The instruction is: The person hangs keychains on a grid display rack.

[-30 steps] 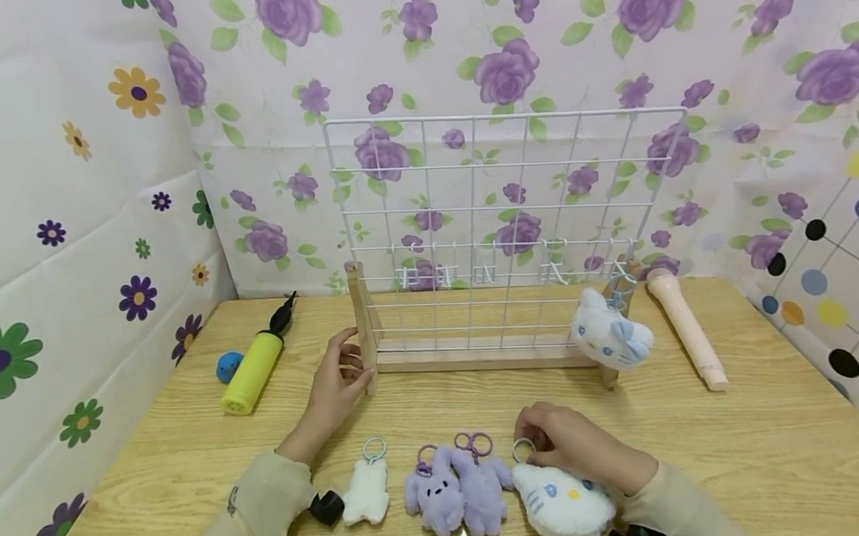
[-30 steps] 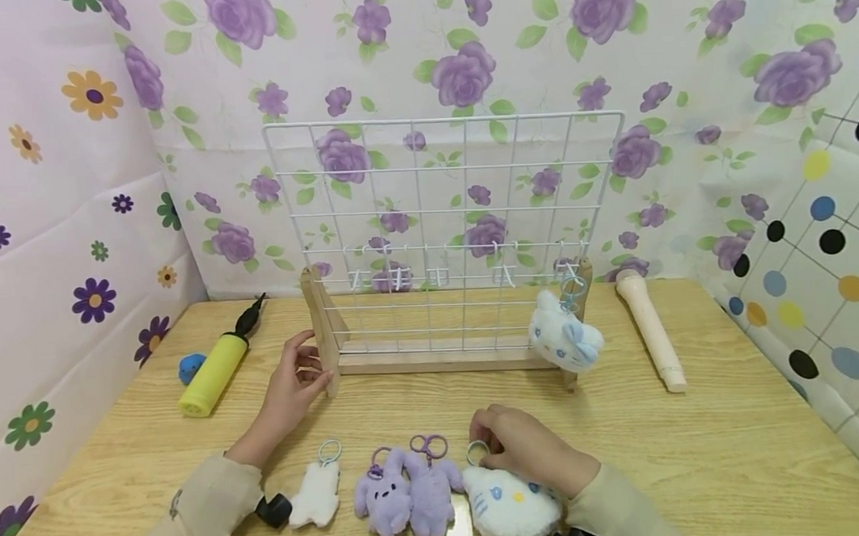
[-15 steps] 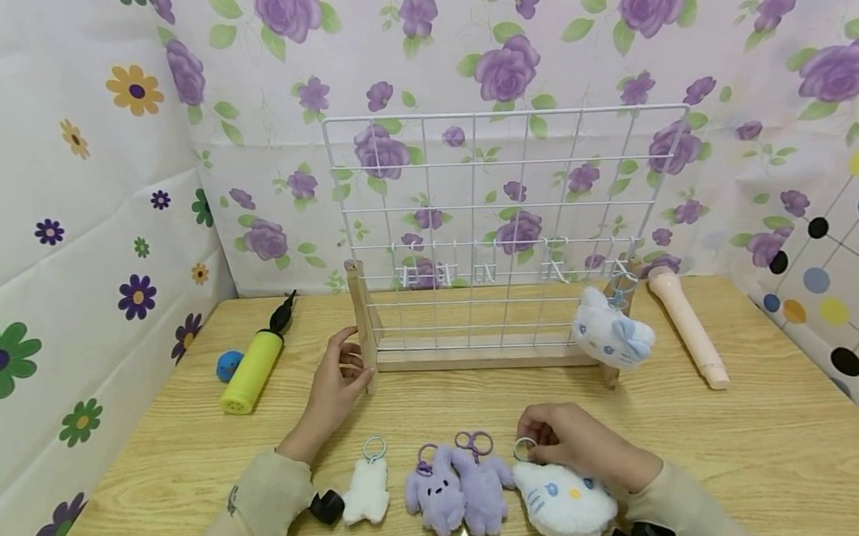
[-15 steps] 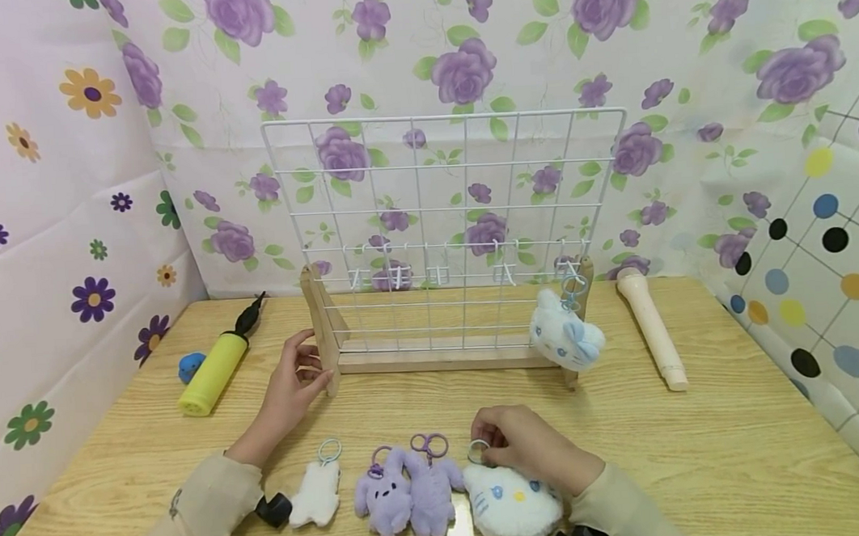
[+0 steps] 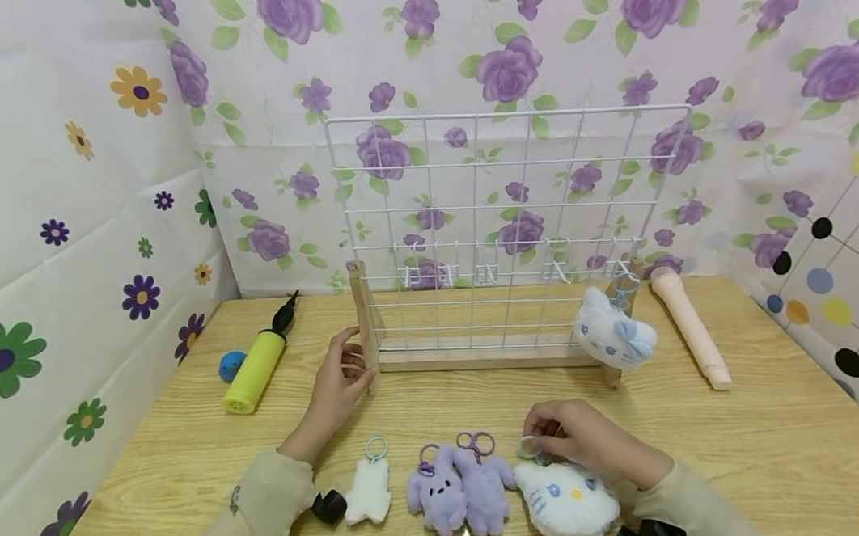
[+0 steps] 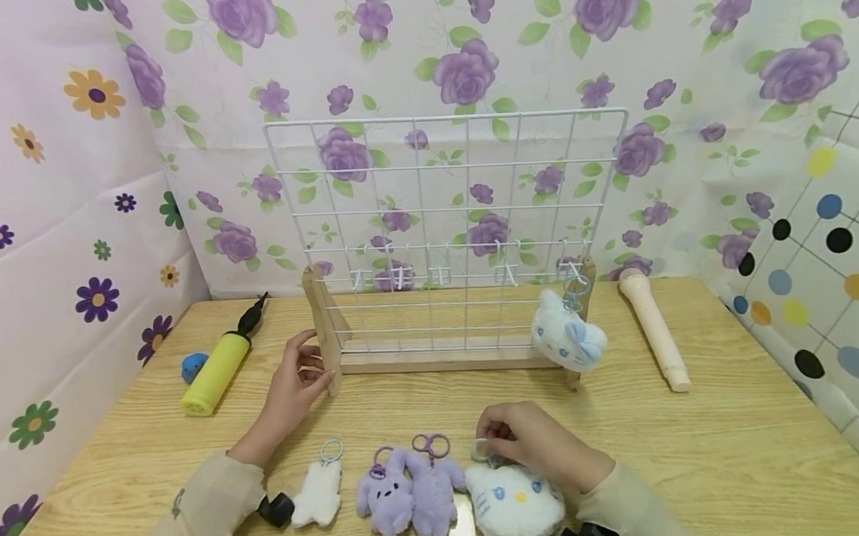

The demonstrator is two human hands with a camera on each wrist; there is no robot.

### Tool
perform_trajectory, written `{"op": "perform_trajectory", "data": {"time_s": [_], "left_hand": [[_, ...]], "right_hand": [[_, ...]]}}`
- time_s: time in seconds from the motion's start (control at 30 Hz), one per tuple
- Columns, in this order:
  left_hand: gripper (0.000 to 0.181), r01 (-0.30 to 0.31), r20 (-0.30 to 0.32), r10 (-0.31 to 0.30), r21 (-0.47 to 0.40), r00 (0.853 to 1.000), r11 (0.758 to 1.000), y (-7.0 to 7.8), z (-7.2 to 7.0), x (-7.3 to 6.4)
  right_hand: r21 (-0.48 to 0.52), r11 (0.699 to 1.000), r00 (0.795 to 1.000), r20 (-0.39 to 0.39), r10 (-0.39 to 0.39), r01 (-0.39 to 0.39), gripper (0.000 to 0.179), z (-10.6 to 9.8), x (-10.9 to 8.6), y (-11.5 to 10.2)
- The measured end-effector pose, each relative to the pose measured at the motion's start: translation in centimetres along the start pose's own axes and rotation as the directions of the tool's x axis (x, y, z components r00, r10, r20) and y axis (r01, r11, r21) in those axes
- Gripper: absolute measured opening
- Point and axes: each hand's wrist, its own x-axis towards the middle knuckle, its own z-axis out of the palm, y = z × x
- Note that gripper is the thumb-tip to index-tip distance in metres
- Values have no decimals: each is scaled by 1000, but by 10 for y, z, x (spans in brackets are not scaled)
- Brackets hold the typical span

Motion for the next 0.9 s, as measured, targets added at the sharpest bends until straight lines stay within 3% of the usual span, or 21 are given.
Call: {"op": "perform_trajectory", "data": {"time_s": [0.47, 0.9], "left_hand": [[66, 18, -5, -18, -15, 1000, 1000, 1, 1, 0], [66, 18, -13, -18, -14, 1000, 1000, 1, 1, 0]], "right_hand": [[-9, 997, 995, -59, -75, 74, 8, -22, -10, -16], [-45, 994, 992, -64, -107, 104, 10, -41, -24, -37]]}}
